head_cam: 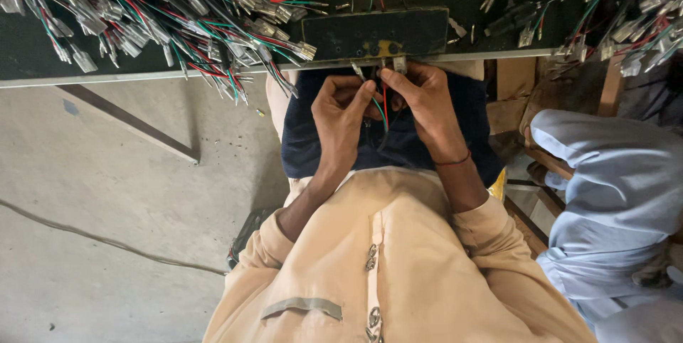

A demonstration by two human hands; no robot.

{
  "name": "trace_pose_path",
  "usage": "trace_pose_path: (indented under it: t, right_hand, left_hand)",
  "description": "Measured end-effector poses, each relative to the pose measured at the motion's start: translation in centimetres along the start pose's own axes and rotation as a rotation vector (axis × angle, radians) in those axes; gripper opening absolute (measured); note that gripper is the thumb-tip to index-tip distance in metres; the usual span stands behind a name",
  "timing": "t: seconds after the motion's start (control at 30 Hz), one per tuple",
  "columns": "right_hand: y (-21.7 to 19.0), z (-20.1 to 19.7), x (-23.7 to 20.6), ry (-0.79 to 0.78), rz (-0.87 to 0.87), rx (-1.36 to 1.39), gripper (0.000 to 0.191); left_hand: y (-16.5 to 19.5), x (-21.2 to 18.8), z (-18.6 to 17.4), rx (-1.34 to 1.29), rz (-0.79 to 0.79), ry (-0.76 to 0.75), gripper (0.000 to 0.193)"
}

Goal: The person sits at a workbench covered with wire harnesses and attaches wires to connectors. They strip and twist wire ends by hand, insert them into connector terminals, and use a small hand tool to crimp or secure the connections, placing finished harnesses aside.

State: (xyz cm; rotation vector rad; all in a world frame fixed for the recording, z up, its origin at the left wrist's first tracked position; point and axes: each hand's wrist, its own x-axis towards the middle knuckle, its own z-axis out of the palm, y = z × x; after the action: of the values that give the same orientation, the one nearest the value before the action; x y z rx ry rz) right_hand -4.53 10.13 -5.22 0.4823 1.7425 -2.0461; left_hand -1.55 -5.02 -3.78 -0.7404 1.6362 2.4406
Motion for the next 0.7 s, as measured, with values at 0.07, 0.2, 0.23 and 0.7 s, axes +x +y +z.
trace_pose_path:
  t: [0.07,0.2,0.23,0.7]
  right_hand:
    - [0.0,-0.1,0.1,-0.005,-0.002,-0.010,0.017]
    - [0.2,-0.3,0.3,-0.022,-0.010,-0.017,0.018]
    - [0.3,-0.4,0.3,-0.026,-0.012,-0.018,0.018]
    - [0.1,-0.4,0.2,-0.038,-0.013,-0.031,0.019]
  left_hand:
    - [-0.3,0.1,0.1,0.034,0.009,0.009,0.019]
    - [-1.1,0.1,0.1,0.071,0.037,0.007,0.018]
    - [-1.2,0.2,0.1,0.062,0.049,0.008,0.018]
    - [-1.9,0.1,0.4,0.189,0.143,0.114,0.018]
